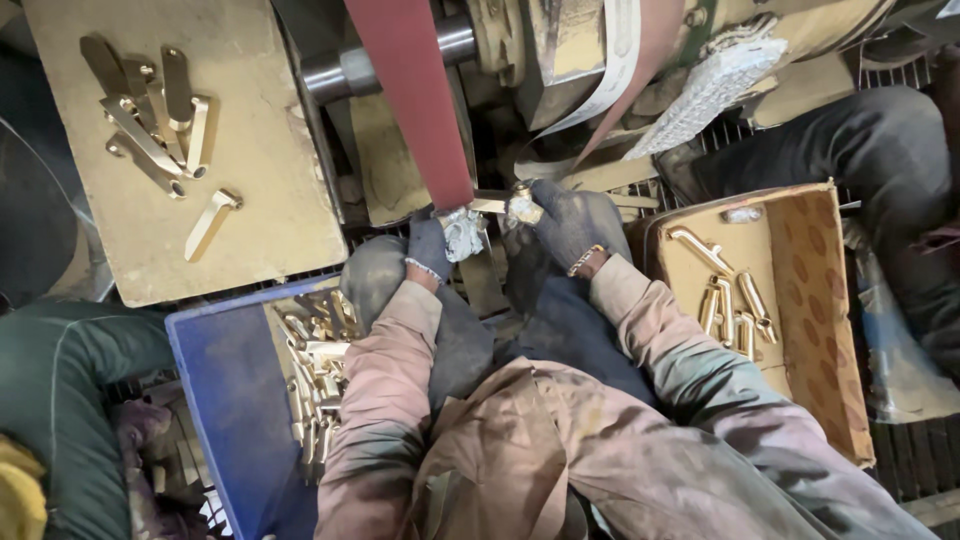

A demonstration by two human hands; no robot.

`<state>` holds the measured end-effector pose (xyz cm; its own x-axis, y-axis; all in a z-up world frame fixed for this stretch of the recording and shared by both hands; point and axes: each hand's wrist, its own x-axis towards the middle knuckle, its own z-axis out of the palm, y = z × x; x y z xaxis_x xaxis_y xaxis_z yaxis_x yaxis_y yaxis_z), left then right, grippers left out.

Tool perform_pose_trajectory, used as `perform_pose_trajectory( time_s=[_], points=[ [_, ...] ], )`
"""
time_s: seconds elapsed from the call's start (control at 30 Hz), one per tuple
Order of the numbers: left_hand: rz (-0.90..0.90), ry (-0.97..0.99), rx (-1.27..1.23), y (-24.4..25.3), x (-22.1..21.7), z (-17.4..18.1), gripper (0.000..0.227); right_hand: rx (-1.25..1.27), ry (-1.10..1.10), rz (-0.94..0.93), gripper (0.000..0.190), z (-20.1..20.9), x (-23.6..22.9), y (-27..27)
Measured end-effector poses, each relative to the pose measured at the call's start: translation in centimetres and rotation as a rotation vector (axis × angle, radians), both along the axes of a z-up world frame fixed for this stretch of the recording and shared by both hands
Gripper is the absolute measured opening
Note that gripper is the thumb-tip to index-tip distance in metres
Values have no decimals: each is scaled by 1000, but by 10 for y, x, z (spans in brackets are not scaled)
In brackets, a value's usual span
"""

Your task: The person sits on the floor and repeatedly picks up small brass-colored metal parts from a blue bin. They hold each part against a moving belt sander to smooth its surface, then place the finished part into a cardboard box.

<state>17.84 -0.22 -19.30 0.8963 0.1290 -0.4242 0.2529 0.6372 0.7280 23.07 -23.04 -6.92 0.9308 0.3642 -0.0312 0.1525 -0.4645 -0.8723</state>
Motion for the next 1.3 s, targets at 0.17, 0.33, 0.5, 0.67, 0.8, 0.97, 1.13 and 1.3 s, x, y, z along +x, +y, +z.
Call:
perform_pose_trajectory(
  time_s=[0.17,0.33,0.5,0.67,0.8,0.97,1.13,1.3],
  points=[
    [86,50,-99,12,0,0,28,42,-98,53,31,2,6,16],
    [92,81,-224,29,-6,-2,30,-4,148,41,25,4,8,41],
    [132,119,-372,35,0,-8,34,26,230,50,23,13,10,50],
    [29,-3,-86,24,-4,-8,23,15,208,38,25,20,10,34],
    [53,41,-121,14,-2,3,26,-27,107,-17,24,32,3,17],
    [-175,-56,-75,12,-27,59,33,-32,-110,130,18,66,-21,-25],
    [-228,-108,99,-2,-88,139,44,-42,-180,173,37,82,-55,-47],
    [-238,-191,477,-14,-120,192,37,25,-127,238,49,90,-72,-55]
  ],
)
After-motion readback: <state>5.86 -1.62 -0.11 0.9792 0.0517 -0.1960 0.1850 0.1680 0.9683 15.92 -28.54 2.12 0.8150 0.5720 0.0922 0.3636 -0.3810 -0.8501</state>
